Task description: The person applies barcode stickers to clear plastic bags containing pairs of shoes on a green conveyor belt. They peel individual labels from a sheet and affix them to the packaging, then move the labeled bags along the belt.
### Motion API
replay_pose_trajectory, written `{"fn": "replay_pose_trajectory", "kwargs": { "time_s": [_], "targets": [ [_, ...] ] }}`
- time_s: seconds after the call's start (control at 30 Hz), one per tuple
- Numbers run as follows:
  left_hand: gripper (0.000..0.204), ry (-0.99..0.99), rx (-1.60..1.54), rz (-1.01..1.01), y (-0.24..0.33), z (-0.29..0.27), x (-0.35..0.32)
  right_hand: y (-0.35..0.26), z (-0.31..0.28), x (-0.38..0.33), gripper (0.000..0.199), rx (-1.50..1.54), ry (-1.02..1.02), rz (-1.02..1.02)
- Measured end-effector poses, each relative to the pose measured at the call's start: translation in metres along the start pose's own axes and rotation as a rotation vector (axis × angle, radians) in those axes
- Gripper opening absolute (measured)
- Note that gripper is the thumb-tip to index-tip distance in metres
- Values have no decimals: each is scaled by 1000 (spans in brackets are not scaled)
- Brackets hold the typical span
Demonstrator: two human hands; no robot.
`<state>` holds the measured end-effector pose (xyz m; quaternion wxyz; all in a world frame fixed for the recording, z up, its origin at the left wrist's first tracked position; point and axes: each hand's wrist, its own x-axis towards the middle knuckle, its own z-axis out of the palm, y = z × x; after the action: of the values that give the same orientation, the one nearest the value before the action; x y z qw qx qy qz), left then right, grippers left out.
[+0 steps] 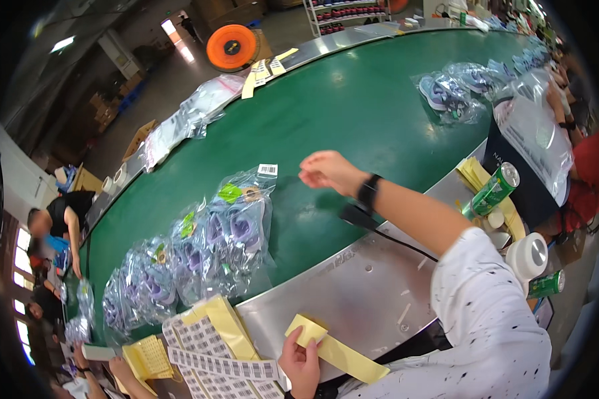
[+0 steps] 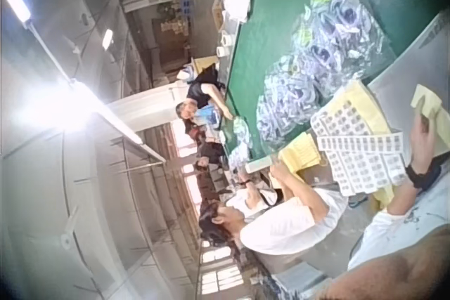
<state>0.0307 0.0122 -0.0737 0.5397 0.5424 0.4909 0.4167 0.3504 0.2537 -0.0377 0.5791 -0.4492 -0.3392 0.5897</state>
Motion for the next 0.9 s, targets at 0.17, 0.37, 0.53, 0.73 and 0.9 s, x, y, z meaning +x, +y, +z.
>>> {"fn": "replay_pose_trajectory", "kwargs": {
  "time_s": [0.17, 0.37, 0.53, 0.73, 0.9],
  "targets": [
    [24, 14, 169, 19, 12, -3, 3, 9, 0, -183, 16, -223, -124, 233],
    [20, -208, -253, -12, 27, -23, -17, 71, 8, -276, 12, -153, 186, -30],
    [25, -778, 17, -418, 38, -98, -92, 86, 12, -283, 11, -314, 279, -155],
    [15, 275, 439, -574, -140, -240, -231, 84, 27, -280, 13, -445, 176, -179],
    [21, 588, 550, -873, -213, -277, -296, 90, 25, -280, 13, -502, 162, -242]
  ]
}}
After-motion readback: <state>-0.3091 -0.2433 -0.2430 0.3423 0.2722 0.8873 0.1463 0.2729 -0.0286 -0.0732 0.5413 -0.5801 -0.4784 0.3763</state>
